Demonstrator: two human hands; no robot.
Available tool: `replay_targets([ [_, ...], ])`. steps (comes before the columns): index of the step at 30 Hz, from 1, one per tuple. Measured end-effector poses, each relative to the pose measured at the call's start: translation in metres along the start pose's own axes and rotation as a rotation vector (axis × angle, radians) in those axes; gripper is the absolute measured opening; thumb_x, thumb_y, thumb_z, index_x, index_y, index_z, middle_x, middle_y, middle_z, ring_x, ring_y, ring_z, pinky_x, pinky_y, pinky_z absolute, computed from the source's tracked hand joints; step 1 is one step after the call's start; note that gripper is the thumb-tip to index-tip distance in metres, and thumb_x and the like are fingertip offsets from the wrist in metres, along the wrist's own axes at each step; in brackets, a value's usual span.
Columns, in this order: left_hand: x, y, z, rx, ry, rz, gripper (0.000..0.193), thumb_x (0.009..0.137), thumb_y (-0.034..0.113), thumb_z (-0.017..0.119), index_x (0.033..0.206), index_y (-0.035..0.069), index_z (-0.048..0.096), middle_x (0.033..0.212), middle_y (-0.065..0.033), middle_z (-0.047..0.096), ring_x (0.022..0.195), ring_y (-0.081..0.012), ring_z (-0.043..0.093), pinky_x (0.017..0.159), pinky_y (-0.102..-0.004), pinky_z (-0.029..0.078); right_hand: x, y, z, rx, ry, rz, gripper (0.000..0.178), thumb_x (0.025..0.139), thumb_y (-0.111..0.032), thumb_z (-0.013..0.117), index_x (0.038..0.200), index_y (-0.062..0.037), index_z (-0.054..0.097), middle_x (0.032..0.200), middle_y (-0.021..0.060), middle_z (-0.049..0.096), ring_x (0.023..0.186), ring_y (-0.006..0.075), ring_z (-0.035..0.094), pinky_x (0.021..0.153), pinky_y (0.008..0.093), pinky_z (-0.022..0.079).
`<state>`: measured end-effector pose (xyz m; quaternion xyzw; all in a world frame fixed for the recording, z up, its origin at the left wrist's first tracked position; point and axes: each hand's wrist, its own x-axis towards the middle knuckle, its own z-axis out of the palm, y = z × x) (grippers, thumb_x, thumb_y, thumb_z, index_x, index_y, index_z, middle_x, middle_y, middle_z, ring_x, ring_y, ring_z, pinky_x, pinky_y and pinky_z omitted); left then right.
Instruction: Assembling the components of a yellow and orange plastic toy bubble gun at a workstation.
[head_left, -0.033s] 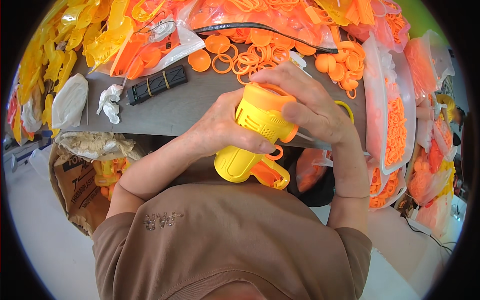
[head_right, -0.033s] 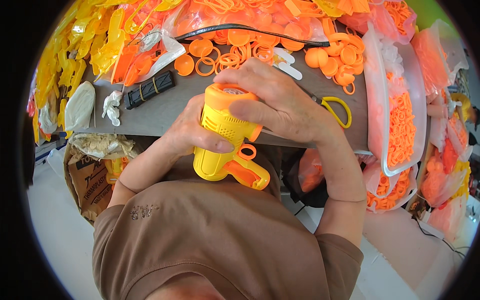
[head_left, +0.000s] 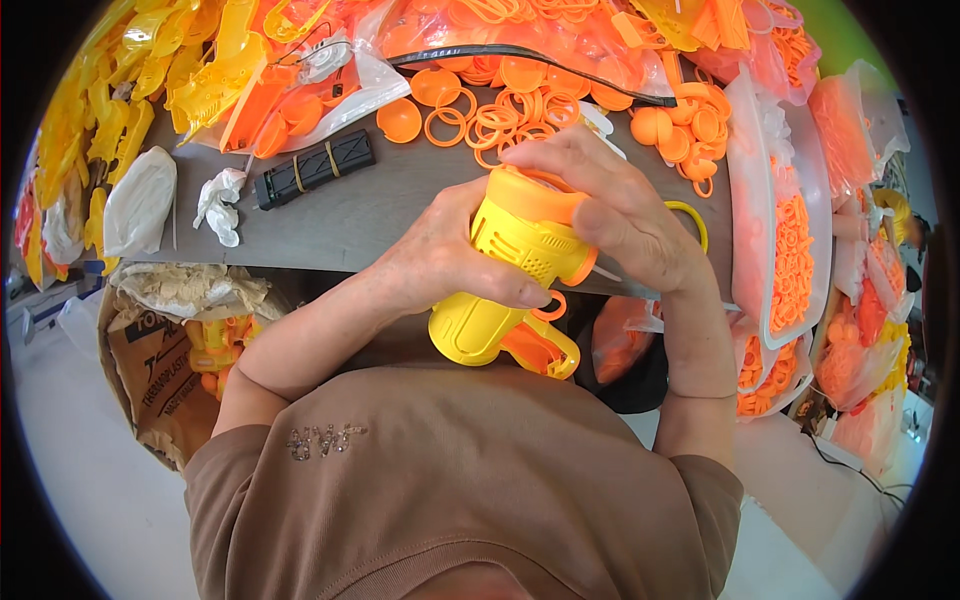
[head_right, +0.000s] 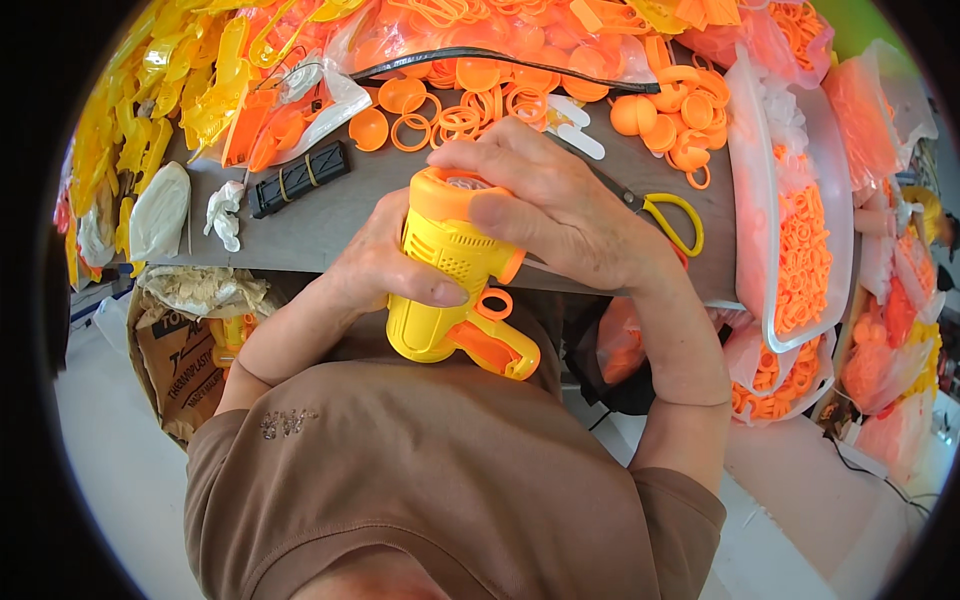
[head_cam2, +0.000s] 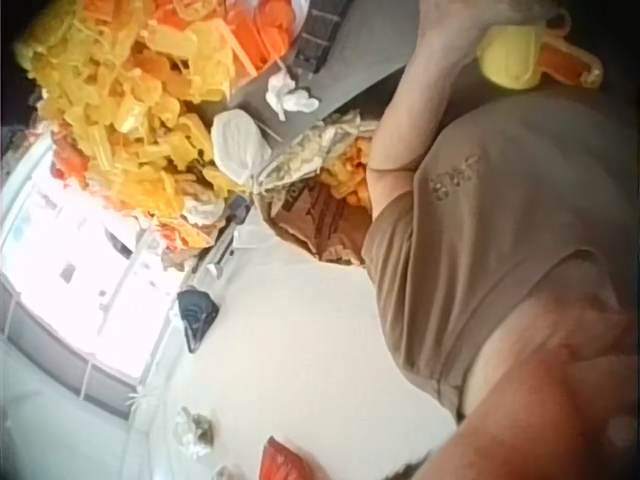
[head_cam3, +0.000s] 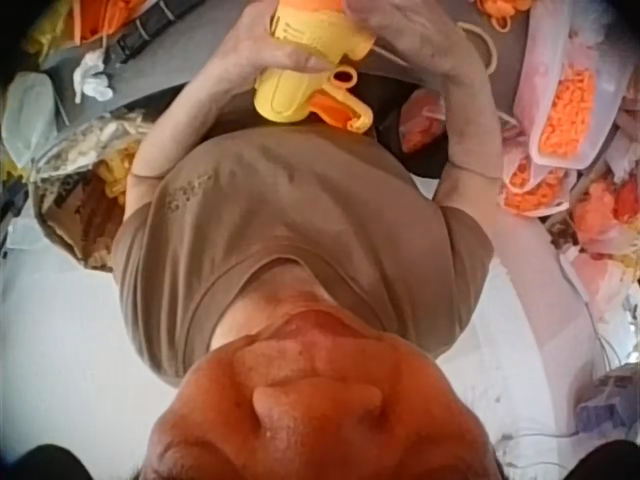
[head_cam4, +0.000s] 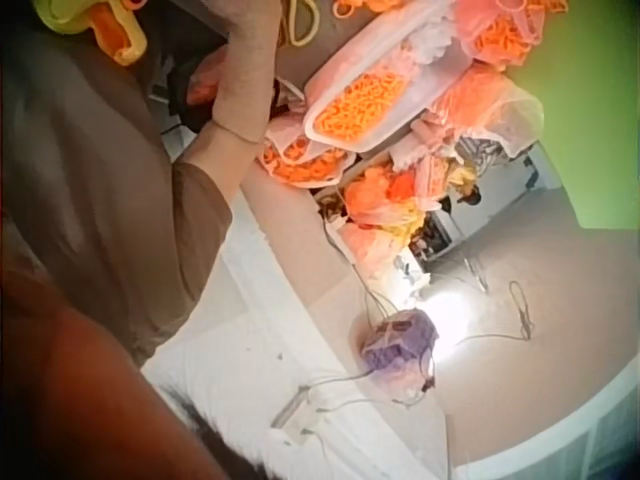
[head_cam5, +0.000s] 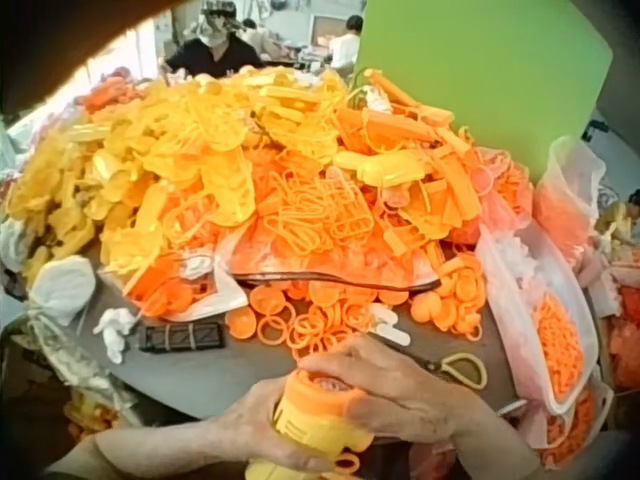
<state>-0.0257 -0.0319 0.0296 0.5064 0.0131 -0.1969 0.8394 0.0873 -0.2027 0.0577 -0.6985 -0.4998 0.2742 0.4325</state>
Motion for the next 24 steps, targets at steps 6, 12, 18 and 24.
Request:
replay_targets([
  [6, -0.004, -0.02, -0.003, -0.029, 0.003, -0.044, 0.063, 0.059, 0.013, 0.076, 0.116, 0.001, 0.051, 0.103, -0.0094, 0.062, 0.095, -0.0185, 0.06, 0.083, -0.0326, 0.049, -0.013, 0.012, 0.03, 0.236, 0.098, -0.076, 0.049, 0.094, -0.039, 0.044, 0.12, -0.0007, 0.058, 0.124, 0.0177, 0.051, 0.11, 0.0275, 0.051, 0.095, 0.0371, 0.039],
  [12, -0.009, -0.028, -0.001, -0.048, -0.043, -0.039, 0.063, 0.06, 0.011, 0.076, 0.117, 0.001, 0.05, 0.104, -0.0086, 0.061, 0.097, -0.0183, 0.06, 0.085, -0.033, 0.049, -0.025, 0.036, 0.055, 0.565, 0.172, -0.206, 0.041, 0.093, -0.032, 0.053, 0.118, -0.0008, 0.061, 0.125, 0.0227, 0.05, 0.112, 0.0302, 0.05, 0.094, 0.0407, 0.041],
  [18, -0.017, -0.033, 0.001, -0.027, -0.025, -0.06, 0.064, 0.061, 0.012, 0.076, 0.118, 0.002, 0.048, 0.105, -0.0084, 0.06, 0.098, -0.0182, 0.059, 0.085, -0.0329, 0.048, -0.029, 0.034, 0.06, 0.439, 0.16, -0.191, 0.041, 0.094, -0.032, 0.049, 0.118, -0.0011, 0.061, 0.124, 0.023, 0.051, 0.11, 0.0305, 0.051, 0.093, 0.041, 0.042],
  [24, -0.019, -0.034, 0.005, 0.052, 0.001, -0.057, 0.066, 0.061, 0.014, 0.077, 0.119, 0.002, 0.048, 0.104, -0.0081, 0.06, 0.098, -0.0178, 0.059, 0.086, -0.0331, 0.048, -0.032, 0.035, 0.059, 0.478, 0.128, -0.181, 0.041, 0.095, -0.033, 0.048, 0.119, -0.0015, 0.06, 0.124, 0.0234, 0.051, 0.11, 0.0314, 0.052, 0.093, 0.0417, 0.042],
])
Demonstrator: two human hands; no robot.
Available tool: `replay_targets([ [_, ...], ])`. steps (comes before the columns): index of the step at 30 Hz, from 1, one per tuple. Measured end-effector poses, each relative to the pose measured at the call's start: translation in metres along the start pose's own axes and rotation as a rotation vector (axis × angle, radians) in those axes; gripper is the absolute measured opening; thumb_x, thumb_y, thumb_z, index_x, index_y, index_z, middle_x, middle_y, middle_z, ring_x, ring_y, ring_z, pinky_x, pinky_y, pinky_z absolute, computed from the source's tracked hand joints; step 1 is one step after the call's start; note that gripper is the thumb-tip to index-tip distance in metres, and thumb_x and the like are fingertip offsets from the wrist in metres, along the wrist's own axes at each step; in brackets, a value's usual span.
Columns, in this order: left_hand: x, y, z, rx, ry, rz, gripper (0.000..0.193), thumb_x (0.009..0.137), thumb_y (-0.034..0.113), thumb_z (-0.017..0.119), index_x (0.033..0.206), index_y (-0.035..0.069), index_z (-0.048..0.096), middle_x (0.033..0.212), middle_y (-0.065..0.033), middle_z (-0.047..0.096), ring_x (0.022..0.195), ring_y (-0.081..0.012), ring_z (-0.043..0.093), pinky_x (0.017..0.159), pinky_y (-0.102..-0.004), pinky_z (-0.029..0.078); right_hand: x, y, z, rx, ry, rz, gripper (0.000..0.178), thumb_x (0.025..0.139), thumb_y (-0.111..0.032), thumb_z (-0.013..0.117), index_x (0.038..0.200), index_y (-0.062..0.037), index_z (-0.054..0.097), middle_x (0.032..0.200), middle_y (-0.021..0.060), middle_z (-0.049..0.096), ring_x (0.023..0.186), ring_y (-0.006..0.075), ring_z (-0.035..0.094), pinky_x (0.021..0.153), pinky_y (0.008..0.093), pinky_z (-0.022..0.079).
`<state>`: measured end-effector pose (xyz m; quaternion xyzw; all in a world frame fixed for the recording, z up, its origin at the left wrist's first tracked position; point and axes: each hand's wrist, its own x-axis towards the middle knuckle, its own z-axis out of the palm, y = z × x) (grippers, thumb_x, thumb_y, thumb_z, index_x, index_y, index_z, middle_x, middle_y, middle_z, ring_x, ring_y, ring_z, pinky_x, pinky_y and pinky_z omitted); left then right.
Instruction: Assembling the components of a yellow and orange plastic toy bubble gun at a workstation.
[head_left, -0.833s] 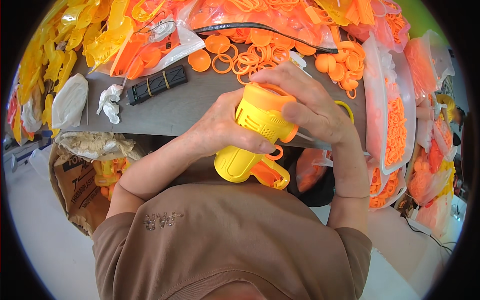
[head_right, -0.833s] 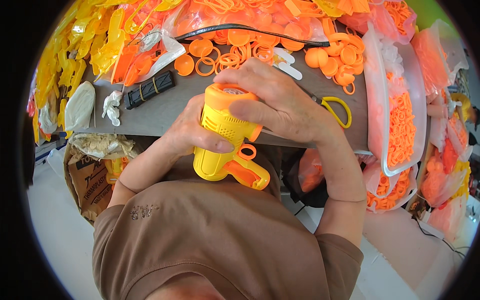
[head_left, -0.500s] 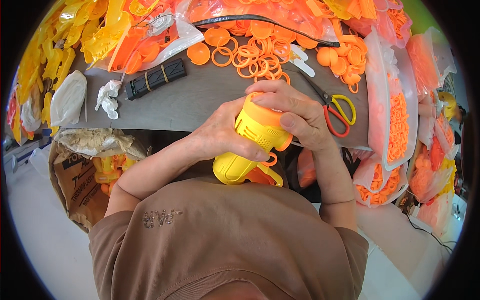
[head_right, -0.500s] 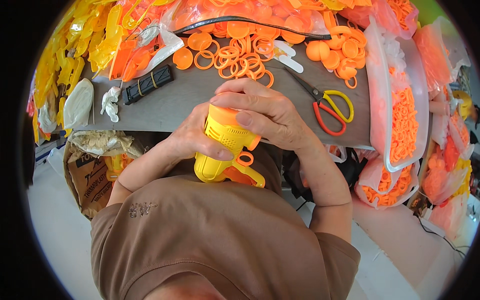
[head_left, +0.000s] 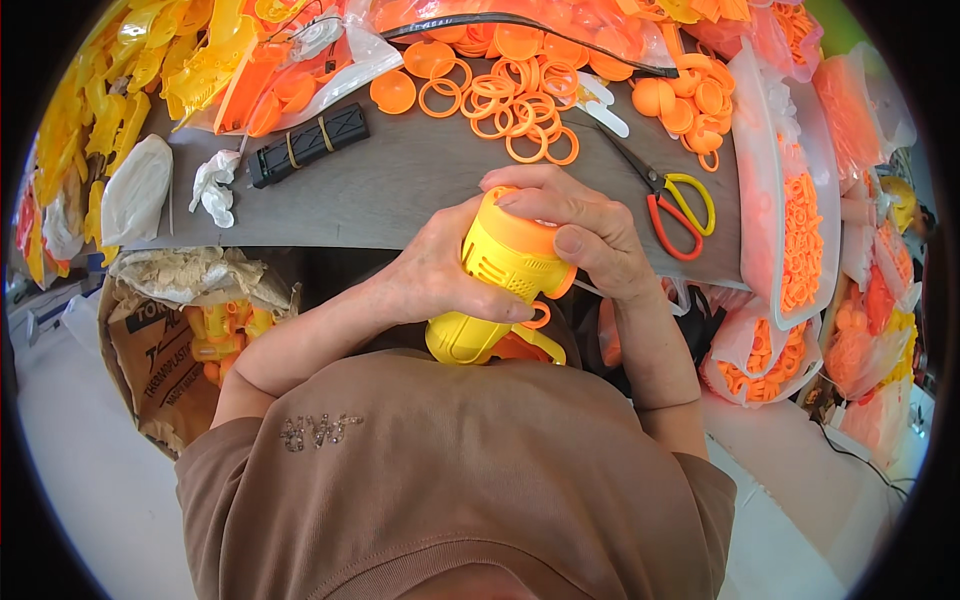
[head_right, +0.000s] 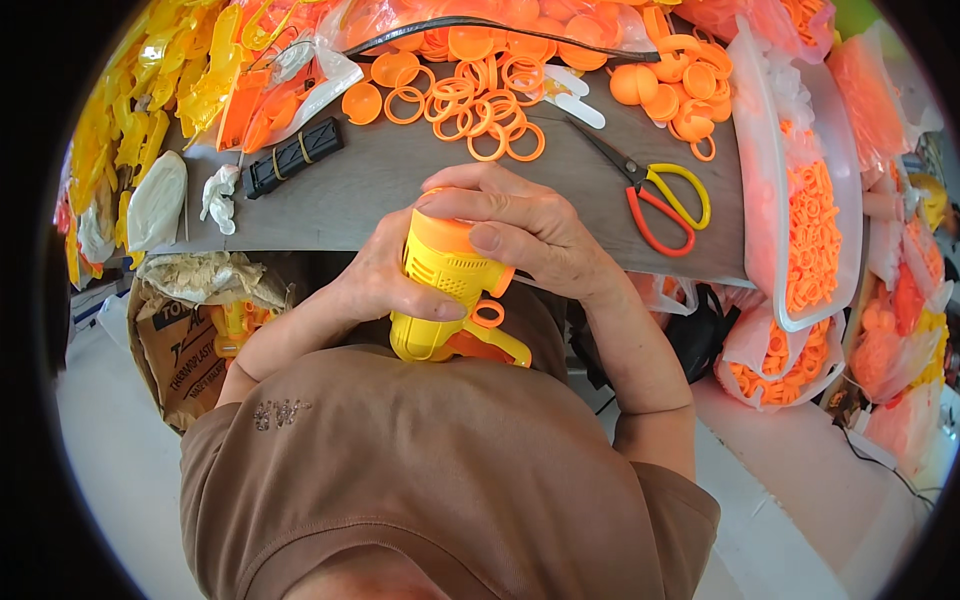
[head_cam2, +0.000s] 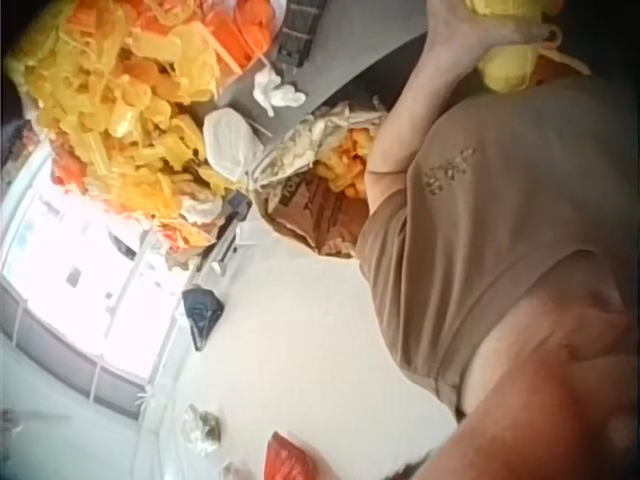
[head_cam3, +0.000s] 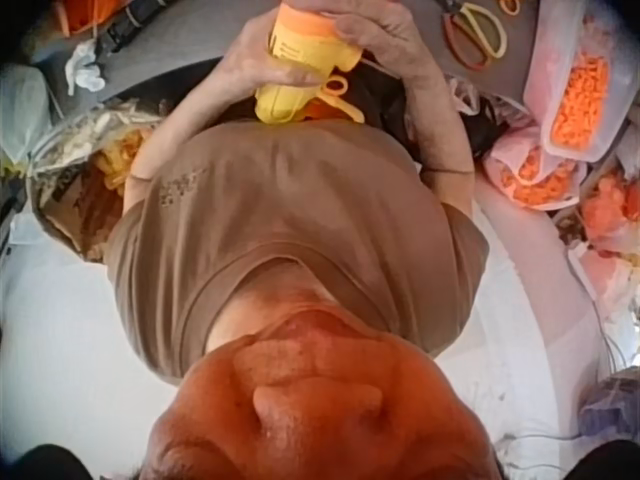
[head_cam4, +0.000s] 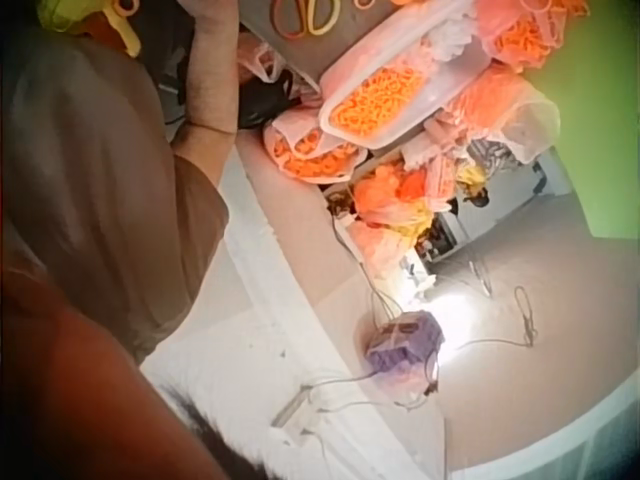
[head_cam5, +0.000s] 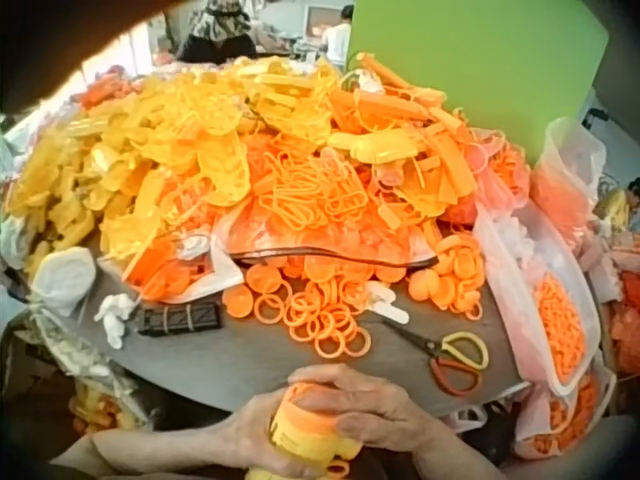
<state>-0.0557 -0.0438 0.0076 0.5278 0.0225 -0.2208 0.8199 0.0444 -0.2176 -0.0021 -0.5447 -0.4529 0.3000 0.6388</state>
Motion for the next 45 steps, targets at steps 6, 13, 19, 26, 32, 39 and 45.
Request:
replay_targets([
  [6, -0.003, -0.001, 0.005, 0.101, 0.051, 0.042, 0.076, 0.062, 0.016, 0.079, 0.126, 0.003, 0.042, 0.113, -0.0093, 0.056, 0.106, -0.0181, 0.054, 0.092, -0.0324, 0.044, -0.007, 0.005, 0.007, 0.057, 0.057, -0.018, 0.041, 0.095, -0.032, 0.048, 0.117, -0.001, 0.061, 0.129, 0.0252, 0.049, 0.123, 0.0348, 0.044, 0.101, 0.0441, 0.036],
  [13, 0.0, -0.006, 0.007, 0.069, 0.138, 0.206, 0.084, 0.062, 0.011, 0.08, 0.132, 0.004, 0.034, 0.115, -0.0089, 0.052, 0.109, -0.0171, 0.051, 0.094, -0.0329, 0.042, -0.01, 0.01, 0.016, -0.115, 0.228, -0.109, 0.043, 0.095, -0.035, 0.047, 0.119, -0.0018, 0.061, 0.14, 0.0253, 0.038, 0.129, 0.0344, 0.036, 0.106, 0.0446, 0.029],
  [19, 0.0, -0.01, 0.003, 0.107, 0.107, 0.19, 0.085, 0.06, 0.014, 0.082, 0.13, 0.005, 0.036, 0.114, -0.0089, 0.053, 0.107, -0.0171, 0.052, 0.091, -0.0325, 0.043, -0.012, -0.009, 0.012, 0.005, 0.128, 0.094, 0.047, 0.095, -0.037, 0.045, 0.12, -0.0006, 0.059, 0.14, 0.0252, 0.037, 0.126, 0.032, 0.041, 0.105, 0.0426, 0.031],
  [26, 0.002, -0.013, 0.001, 0.169, 0.124, 0.213, 0.083, 0.058, 0.016, 0.084, 0.126, 0.005, 0.038, 0.11, -0.008, 0.055, 0.102, -0.0162, 0.053, 0.088, -0.0313, 0.044, -0.027, -0.02, 0.032, -0.575, 0.361, -0.096, 0.044, 0.083, -0.027, 0.068, 0.113, 0.0035, 0.057, 0.116, 0.019, 0.053, 0.109, 0.0292, 0.053, 0.095, 0.0409, 0.045],
  [32, -0.003, -0.017, 0.004, 0.117, 0.151, 0.164, 0.08, 0.058, 0.01, 0.083, 0.125, 0.005, 0.04, 0.107, -0.0074, 0.056, 0.101, -0.0153, 0.053, 0.087, -0.0298, 0.044, -0.034, -0.005, 0.047, -0.597, 0.414, -0.195, 0.039, 0.082, -0.019, 0.07, 0.111, 0.0025, 0.057, 0.108, 0.017, 0.056, 0.101, 0.0303, 0.056, 0.092, 0.0443, 0.048],
  [39, 0.005, 0.001, 0.009, 0.135, 0.087, 0.169, 0.085, 0.057, 0.011, 0.083, 0.128, 0.005, 0.038, 0.11, -0.0093, 0.056, 0.104, -0.0175, 0.054, 0.089, -0.0315, 0.044, -0.027, -0.024, 0.02, -0.703, 0.377, -0.242, 0.043, 0.081, -0.031, 0.068, 0.11, 0.0004, 0.058, 0.108, 0.0153, 0.056, 0.098, 0.0293, 0.058, 0.084, 0.0409, 0.049],
  [45, 0.027, 0.018, 0.007, 0.323, 0.051, 0.213, 0.097, 0.058, 0.02, 0.084, 0.137, -0.001, 0.03, 0.115, -0.0127, 0.054, 0.108, -0.0226, 0.054, 0.091, -0.0325, 0.044, 0.009, -0.056, -0.007, -0.708, 0.133, 0.156, 0.043, 0.084, -0.034, 0.064, 0.112, -0.003, 0.058, 0.1, 0.0106, 0.056, 0.088, 0.0226, 0.059, 0.076, 0.0331, 0.047],
])
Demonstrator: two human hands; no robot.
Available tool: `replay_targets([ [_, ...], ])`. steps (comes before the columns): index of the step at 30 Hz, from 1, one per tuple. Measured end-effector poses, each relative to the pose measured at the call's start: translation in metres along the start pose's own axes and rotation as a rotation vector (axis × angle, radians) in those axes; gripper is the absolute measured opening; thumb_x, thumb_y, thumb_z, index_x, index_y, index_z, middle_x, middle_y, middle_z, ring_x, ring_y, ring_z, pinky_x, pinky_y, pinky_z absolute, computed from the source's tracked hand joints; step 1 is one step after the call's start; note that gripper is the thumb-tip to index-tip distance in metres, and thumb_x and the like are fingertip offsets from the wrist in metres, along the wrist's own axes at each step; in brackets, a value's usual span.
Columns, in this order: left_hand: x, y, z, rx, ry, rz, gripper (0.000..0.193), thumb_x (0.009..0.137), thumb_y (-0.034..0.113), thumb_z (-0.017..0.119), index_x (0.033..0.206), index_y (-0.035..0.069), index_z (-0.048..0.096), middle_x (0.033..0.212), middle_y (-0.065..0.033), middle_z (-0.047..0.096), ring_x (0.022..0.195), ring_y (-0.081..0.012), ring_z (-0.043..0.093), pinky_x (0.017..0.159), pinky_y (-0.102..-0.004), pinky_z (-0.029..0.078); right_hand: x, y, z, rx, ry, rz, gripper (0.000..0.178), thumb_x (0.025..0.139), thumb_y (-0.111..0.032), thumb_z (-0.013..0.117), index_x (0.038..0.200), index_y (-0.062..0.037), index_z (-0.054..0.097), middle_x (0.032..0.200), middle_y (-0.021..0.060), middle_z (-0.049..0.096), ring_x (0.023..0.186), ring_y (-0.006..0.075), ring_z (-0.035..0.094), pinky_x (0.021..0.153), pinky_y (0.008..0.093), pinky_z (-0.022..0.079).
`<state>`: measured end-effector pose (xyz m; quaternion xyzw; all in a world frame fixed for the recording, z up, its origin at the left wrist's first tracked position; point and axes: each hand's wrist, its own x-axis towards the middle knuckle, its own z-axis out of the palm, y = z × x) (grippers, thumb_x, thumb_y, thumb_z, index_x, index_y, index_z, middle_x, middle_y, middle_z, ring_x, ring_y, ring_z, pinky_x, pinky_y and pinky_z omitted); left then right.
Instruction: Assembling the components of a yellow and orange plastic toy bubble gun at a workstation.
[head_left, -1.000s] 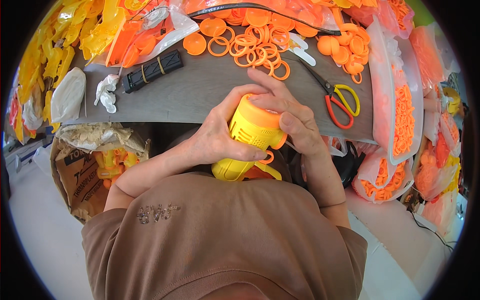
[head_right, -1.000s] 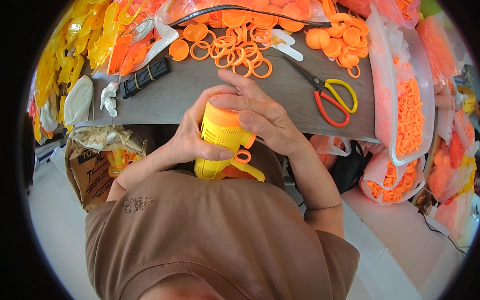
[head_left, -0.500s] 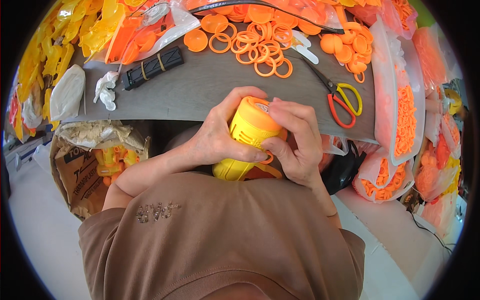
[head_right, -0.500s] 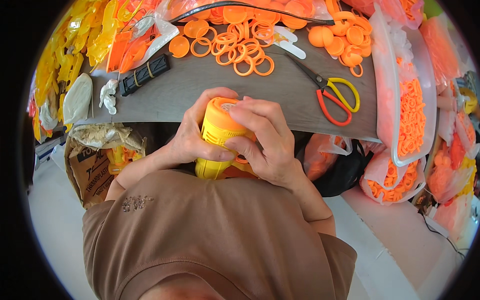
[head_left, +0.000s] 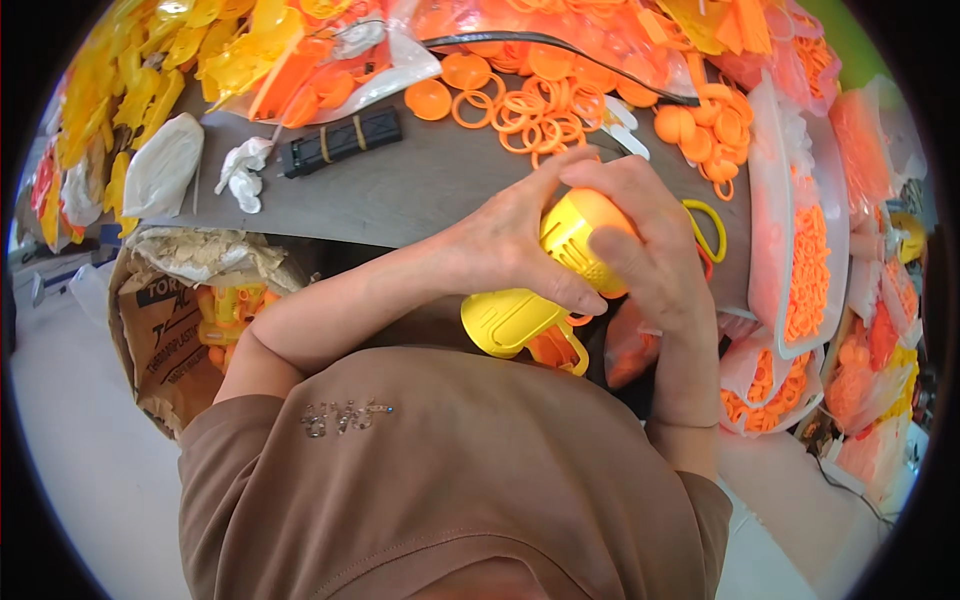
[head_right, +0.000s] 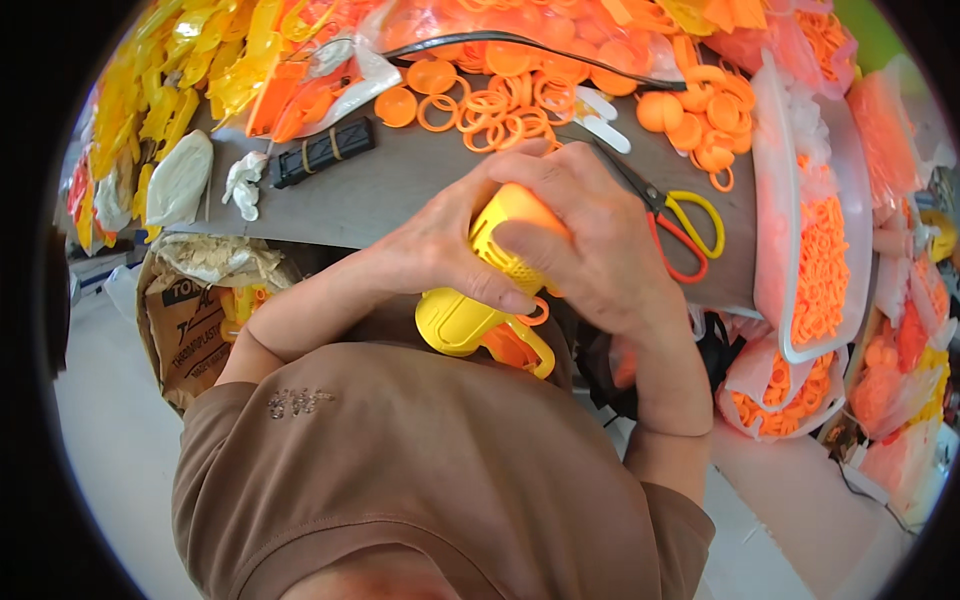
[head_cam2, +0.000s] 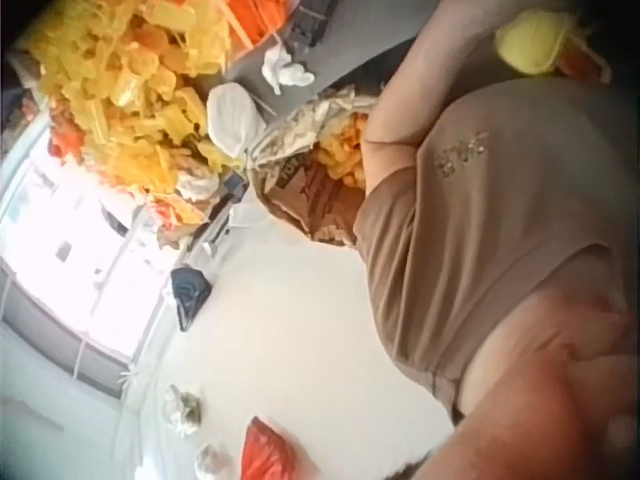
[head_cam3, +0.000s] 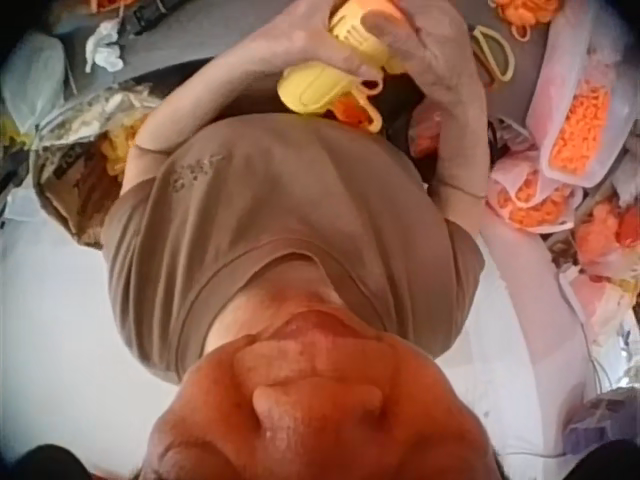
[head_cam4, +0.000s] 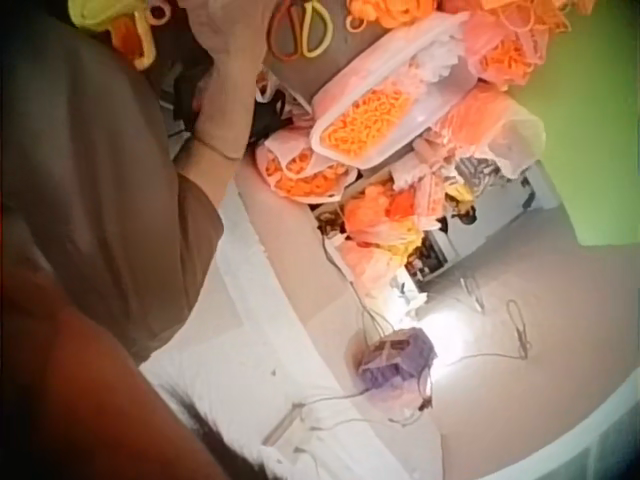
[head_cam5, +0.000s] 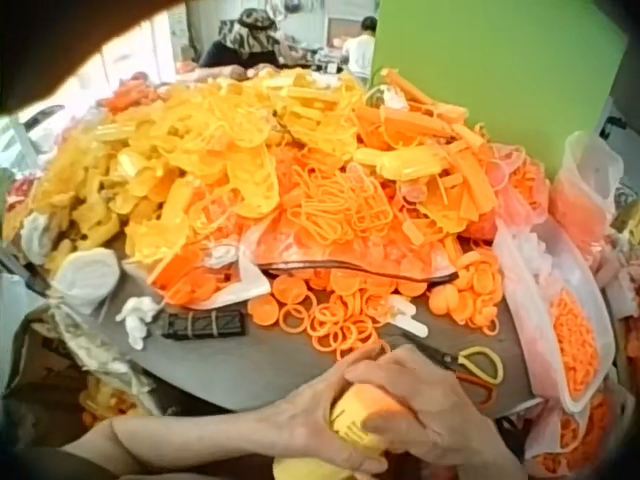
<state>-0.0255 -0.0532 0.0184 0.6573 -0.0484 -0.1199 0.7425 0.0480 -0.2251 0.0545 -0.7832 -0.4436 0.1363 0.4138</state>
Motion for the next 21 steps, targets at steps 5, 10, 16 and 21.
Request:
replay_targets([
  [5, -0.012, 0.008, -0.038, -0.059, 0.053, -0.032, 0.083, 0.065, 0.017, 0.081, 0.133, -0.005, 0.038, 0.112, -0.0129, 0.058, 0.101, -0.0187, 0.057, 0.088, -0.0299, 0.045, 0.02, 0.026, -0.002, 0.448, 0.243, 0.185, 0.037, 0.095, -0.031, 0.044, 0.111, -0.0002, 0.055, 0.099, 0.0064, 0.058, 0.089, 0.0124, 0.056, 0.079, 0.0261, 0.045],
  [10, -0.017, 0.003, -0.041, -0.219, 0.392, 0.026, 0.048, 0.077, 0.022, 0.069, 0.114, -0.004, 0.054, 0.098, -0.0086, 0.062, 0.089, -0.0121, 0.058, 0.074, -0.0252, 0.046, 0.032, 0.044, 0.024, 0.539, 0.341, 0.195, 0.036, 0.098, -0.029, 0.036, 0.111, -0.0003, 0.054, 0.101, 0.0062, 0.058, 0.089, 0.0116, 0.056, 0.081, 0.0254, 0.043],
  [16, -0.035, 0.011, -0.041, -0.307, 0.34, 0.057, 0.036, 0.072, 0.017, 0.069, 0.1, -0.002, 0.056, 0.089, -0.0075, 0.063, 0.082, -0.0116, 0.058, 0.074, -0.0256, 0.047, 0.001, 0.005, 0.045, 0.171, 0.584, -0.052, 0.049, 0.091, -0.035, 0.034, 0.108, 0.0073, 0.052, 0.1, 0.0141, 0.055, 0.087, 0.0192, 0.054, 0.078, 0.0299, 0.043],
  [21, -0.045, 0.015, -0.033, 0.163, 0.316, 0.339, 0.038, 0.073, 0.02, 0.07, 0.1, -0.003, 0.055, 0.087, -0.0091, 0.062, 0.079, -0.0138, 0.059, 0.069, -0.027, 0.048, -0.003, 0.014, 0.057, 0.55, 0.607, 0.058, 0.052, 0.091, -0.044, 0.032, 0.111, 0.0015, 0.046, 0.097, 0.0145, 0.055, 0.087, 0.0206, 0.056, 0.078, 0.0309, 0.045],
])
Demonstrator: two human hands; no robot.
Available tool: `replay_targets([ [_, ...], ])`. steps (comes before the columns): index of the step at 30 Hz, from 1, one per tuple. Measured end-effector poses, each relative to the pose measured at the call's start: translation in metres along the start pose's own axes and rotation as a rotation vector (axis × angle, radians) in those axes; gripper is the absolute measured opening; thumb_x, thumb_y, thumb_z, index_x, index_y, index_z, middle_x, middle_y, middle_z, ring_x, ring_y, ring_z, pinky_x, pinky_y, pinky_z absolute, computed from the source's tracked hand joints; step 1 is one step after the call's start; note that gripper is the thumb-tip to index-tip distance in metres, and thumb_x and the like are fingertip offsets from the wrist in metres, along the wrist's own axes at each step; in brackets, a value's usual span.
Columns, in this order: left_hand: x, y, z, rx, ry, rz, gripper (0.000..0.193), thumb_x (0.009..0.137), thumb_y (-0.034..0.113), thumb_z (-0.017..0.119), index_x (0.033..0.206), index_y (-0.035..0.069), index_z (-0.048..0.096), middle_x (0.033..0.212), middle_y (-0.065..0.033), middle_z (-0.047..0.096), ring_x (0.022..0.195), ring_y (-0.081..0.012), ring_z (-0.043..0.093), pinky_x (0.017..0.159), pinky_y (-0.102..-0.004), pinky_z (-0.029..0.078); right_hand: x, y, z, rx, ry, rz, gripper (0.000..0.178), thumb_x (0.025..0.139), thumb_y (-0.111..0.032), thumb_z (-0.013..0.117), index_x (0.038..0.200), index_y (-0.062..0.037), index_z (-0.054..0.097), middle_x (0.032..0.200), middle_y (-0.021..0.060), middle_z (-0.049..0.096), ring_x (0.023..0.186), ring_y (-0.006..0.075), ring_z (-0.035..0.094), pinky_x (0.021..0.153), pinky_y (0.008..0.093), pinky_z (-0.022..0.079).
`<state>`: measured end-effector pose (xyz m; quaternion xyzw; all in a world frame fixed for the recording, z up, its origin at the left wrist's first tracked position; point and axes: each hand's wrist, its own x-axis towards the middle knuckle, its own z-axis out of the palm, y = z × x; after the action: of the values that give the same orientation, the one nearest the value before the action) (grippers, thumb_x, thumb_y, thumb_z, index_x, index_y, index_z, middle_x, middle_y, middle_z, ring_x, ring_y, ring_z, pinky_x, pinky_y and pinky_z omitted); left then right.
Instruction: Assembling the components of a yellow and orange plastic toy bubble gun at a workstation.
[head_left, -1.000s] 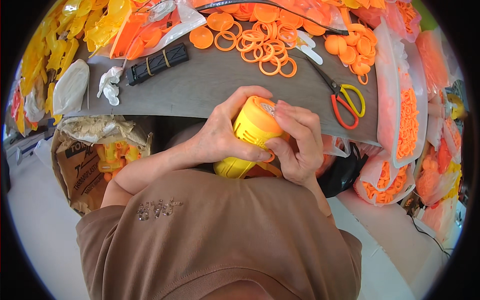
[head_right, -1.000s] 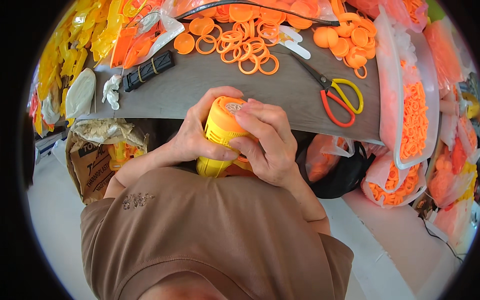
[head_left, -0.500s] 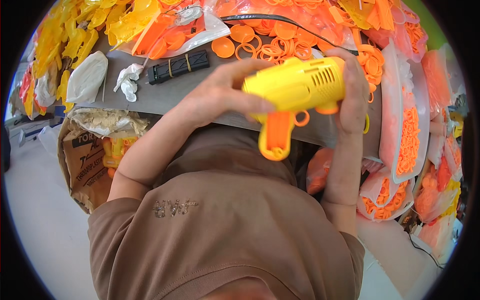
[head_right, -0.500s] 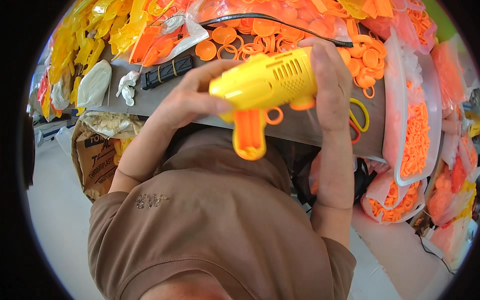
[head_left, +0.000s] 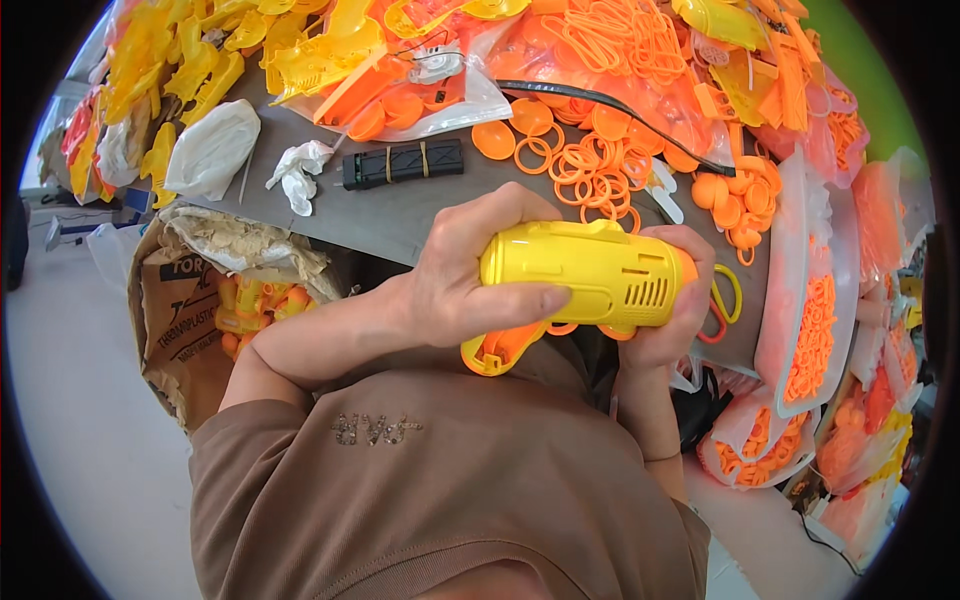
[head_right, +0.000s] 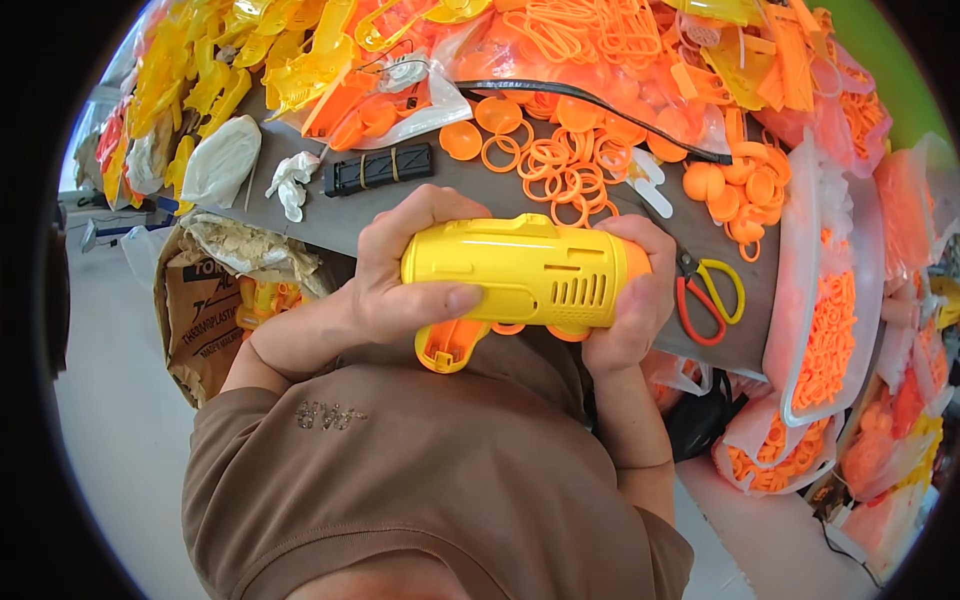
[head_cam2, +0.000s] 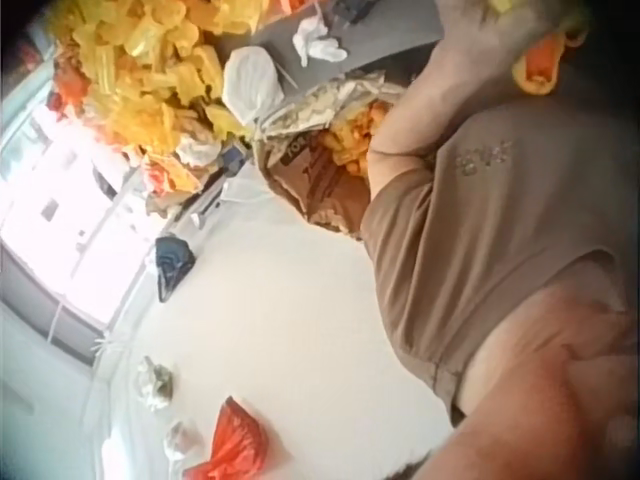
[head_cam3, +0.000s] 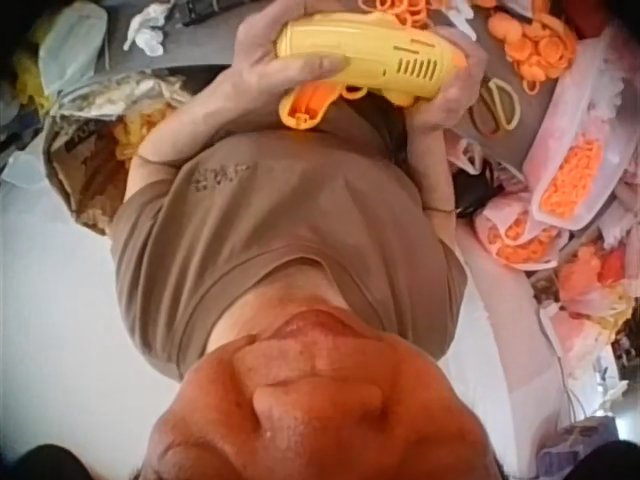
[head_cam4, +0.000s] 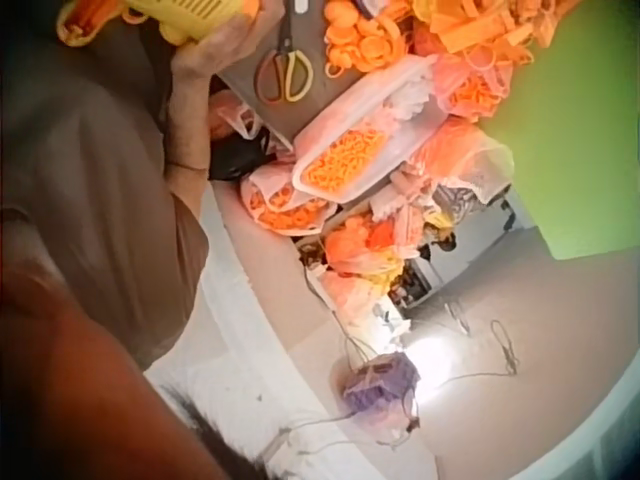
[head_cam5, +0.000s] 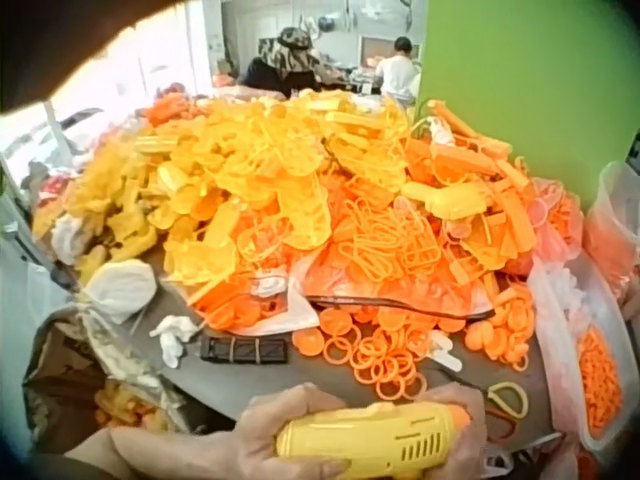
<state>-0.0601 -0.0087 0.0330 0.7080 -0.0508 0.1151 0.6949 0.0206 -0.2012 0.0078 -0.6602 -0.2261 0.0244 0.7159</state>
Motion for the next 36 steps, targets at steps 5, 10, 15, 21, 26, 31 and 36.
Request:
replay_targets([
  [5, 0.009, 0.005, -0.01, -0.235, -0.01, -0.291, 0.049, 0.069, 0.023, 0.069, 0.105, -0.007, 0.053, 0.095, -0.0124, 0.062, 0.084, -0.015, 0.059, 0.074, -0.0274, 0.047, -0.01, 0.008, 0.003, -0.158, 0.042, -0.075, 0.052, 0.089, -0.042, 0.034, 0.111, 0.0037, 0.045, 0.098, 0.0154, 0.054, 0.089, 0.0217, 0.056, 0.08, 0.032, 0.045],
  [10, 0.001, -0.011, -0.008, -0.084, 0.013, -0.051, 0.039, 0.073, 0.02, 0.068, 0.099, -0.006, 0.055, 0.083, -0.0108, 0.061, 0.076, -0.0141, 0.059, 0.067, -0.0283, 0.048, -0.008, 0.013, 0.005, -0.128, 0.002, -0.122, 0.049, 0.089, -0.038, 0.035, 0.112, 0.0044, 0.044, 0.097, 0.0163, 0.054, 0.086, 0.0218, 0.055, 0.08, 0.0328, 0.045],
  [15, 0.002, -0.011, -0.015, 0.08, -0.003, 0.011, 0.036, 0.072, 0.018, 0.068, 0.096, -0.006, 0.056, 0.083, -0.0109, 0.062, 0.077, -0.0134, 0.059, 0.068, -0.0284, 0.048, -0.008, 0.014, 0.012, 0.035, 0.003, 0.11, 0.05, 0.09, -0.039, 0.036, 0.112, 0.0048, 0.044, 0.096, 0.0162, 0.056, 0.084, 0.021, 0.056, 0.079, 0.0304, 0.045],
  [21, 0.002, -0.01, -0.024, -0.304, 0.051, -0.415, 0.045, 0.07, 0.026, 0.066, 0.1, -0.006, 0.056, 0.09, -0.0113, 0.063, 0.083, -0.0163, 0.061, 0.074, -0.0278, 0.048, -0.016, 0.011, 0.017, -0.142, -0.051, -0.018, 0.052, 0.09, -0.041, 0.039, 0.114, 0.0052, 0.043, 0.099, 0.0185, 0.058, 0.087, 0.0214, 0.058, 0.079, 0.0301, 0.046],
  [26, -0.004, -0.014, -0.029, 0.044, -0.047, -0.108, 0.041, 0.074, 0.025, 0.065, 0.1, -0.006, 0.056, 0.089, -0.0117, 0.064, 0.08, -0.016, 0.061, 0.07, -0.0274, 0.049, -0.016, 0.015, 0.02, -0.02, -0.034, -0.052, 0.052, 0.089, -0.041, 0.039, 0.114, 0.0046, 0.043, 0.098, 0.0181, 0.058, 0.086, 0.0213, 0.058, 0.078, 0.0302, 0.046],
  [31, -0.005, -0.016, -0.027, 0.012, -0.093, -0.206, 0.043, 0.078, 0.028, 0.066, 0.103, -0.005, 0.054, 0.09, -0.0111, 0.062, 0.081, -0.014, 0.059, 0.071, -0.0276, 0.048, -0.02, 0.018, 0.012, -0.002, -0.041, 0.066, 0.052, 0.089, -0.041, 0.041, 0.115, 0.0041, 0.042, 0.1, 0.0165, 0.056, 0.089, 0.0208, 0.057, 0.079, 0.0306, 0.045],
  [36, 0.005, -0.014, -0.02, -0.034, -0.161, -0.313, 0.048, 0.077, 0.029, 0.069, 0.11, -0.002, 0.052, 0.097, -0.0085, 0.06, 0.088, -0.0134, 0.057, 0.077, -0.0271, 0.047, -0.027, 0.019, -0.002, -0.129, -0.011, 0.02, 0.05, 0.09, -0.04, 0.043, 0.115, 0.004, 0.045, 0.105, 0.0147, 0.052, 0.094, 0.019, 0.053, 0.083, 0.0303, 0.043],
])
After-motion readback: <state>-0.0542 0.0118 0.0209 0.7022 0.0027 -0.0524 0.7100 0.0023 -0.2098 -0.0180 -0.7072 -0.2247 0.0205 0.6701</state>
